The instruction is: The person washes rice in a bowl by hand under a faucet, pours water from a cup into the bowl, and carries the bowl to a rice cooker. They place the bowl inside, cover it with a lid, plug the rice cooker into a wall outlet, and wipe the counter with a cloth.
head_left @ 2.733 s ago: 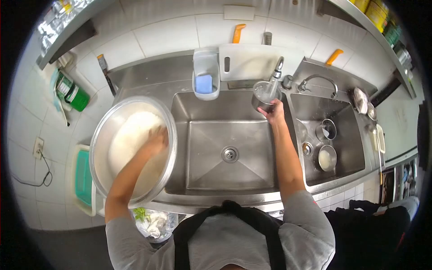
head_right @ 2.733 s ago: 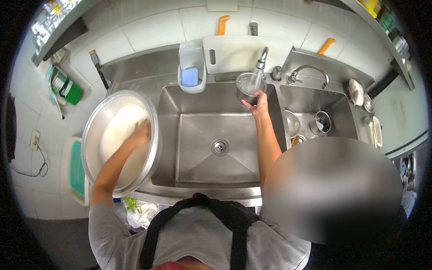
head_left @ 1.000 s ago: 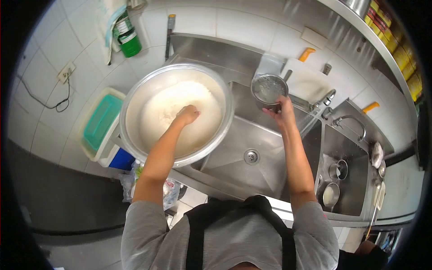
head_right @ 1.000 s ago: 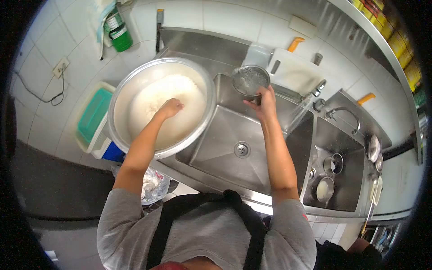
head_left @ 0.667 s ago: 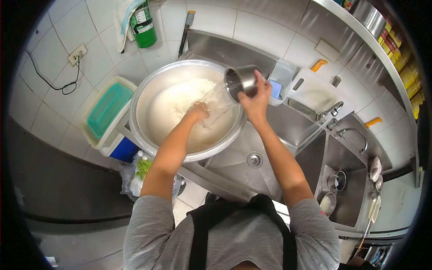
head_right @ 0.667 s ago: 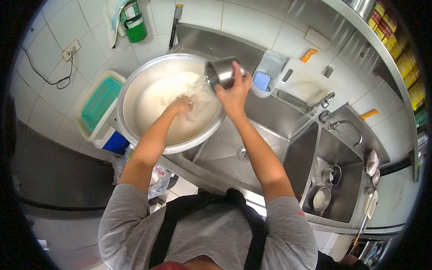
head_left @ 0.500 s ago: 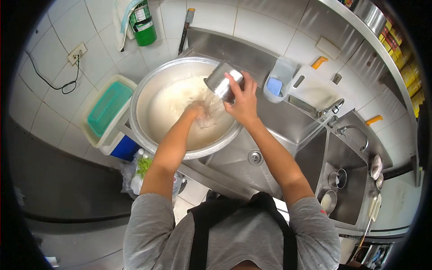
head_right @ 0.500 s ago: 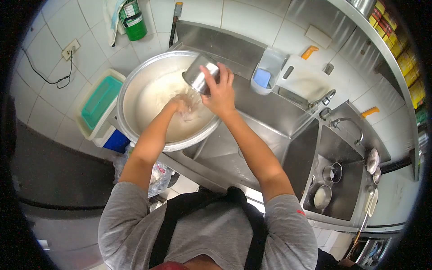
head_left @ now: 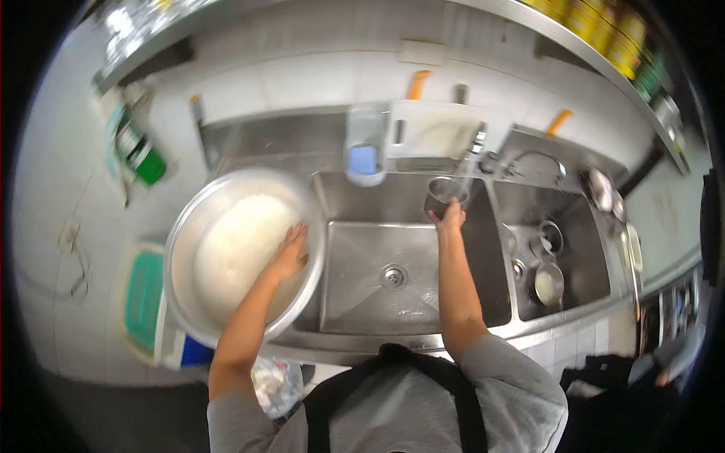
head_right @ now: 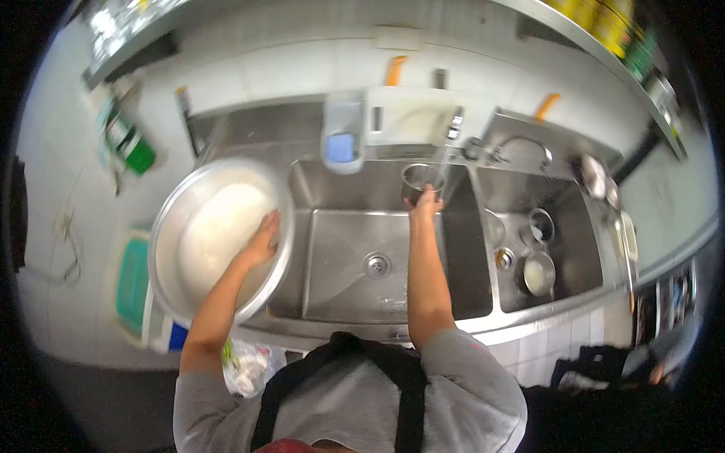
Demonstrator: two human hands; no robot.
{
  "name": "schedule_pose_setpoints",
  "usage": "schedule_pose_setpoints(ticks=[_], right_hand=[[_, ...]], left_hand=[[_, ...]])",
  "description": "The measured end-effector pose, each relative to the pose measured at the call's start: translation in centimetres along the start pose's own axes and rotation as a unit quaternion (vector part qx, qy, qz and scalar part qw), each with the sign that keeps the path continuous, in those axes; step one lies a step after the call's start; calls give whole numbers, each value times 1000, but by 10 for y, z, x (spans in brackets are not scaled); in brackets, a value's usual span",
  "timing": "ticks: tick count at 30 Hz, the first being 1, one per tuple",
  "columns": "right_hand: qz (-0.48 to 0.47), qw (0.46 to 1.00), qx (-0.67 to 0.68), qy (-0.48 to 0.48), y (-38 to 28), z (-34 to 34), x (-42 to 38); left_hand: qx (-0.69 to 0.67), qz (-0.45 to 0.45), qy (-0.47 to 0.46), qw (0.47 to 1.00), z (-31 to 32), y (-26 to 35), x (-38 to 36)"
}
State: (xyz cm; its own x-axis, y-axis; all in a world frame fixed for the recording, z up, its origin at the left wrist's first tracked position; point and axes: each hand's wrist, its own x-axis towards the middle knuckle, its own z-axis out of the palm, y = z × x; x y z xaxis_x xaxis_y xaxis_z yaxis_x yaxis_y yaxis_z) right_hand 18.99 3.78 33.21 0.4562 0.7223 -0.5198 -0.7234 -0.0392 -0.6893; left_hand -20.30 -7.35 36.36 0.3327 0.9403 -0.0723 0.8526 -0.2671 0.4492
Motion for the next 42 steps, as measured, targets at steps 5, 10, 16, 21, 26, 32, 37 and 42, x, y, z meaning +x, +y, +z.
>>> schedule_pose_setpoints(ticks=[5, 10, 16, 21, 26, 32, 37, 42], right_hand=[[-49, 998, 48, -6, -16, -17, 22], [-33, 998, 30, -46, -37, -7, -1], [-17, 999, -44, 27, -55, -14, -42], [28, 996, -58, 55, -65, -23, -63], [8, 984, -125, 124, -40, -17, -23], [23, 998, -13, 51, -57, -19, -49], [10, 996, -50, 73, -44, -13, -21], [4, 1000, 4, 23, -20, -19, 5]], left_hand=[[-89, 49, 5, 995, 37, -49, 0], [-32, 30, -70, 997, 45, 17, 23], [53, 189, -111, 974, 83, 149, 75], [66, 231, -153, 959, 93, 171, 101], [72, 232, -169, 955, 94, 166, 104], [80, 225, -175, 955, 92, 157, 105], [87, 191, -173, 962, 84, 125, 102], [95, 99, -166, 976, 63, 57, 84]])
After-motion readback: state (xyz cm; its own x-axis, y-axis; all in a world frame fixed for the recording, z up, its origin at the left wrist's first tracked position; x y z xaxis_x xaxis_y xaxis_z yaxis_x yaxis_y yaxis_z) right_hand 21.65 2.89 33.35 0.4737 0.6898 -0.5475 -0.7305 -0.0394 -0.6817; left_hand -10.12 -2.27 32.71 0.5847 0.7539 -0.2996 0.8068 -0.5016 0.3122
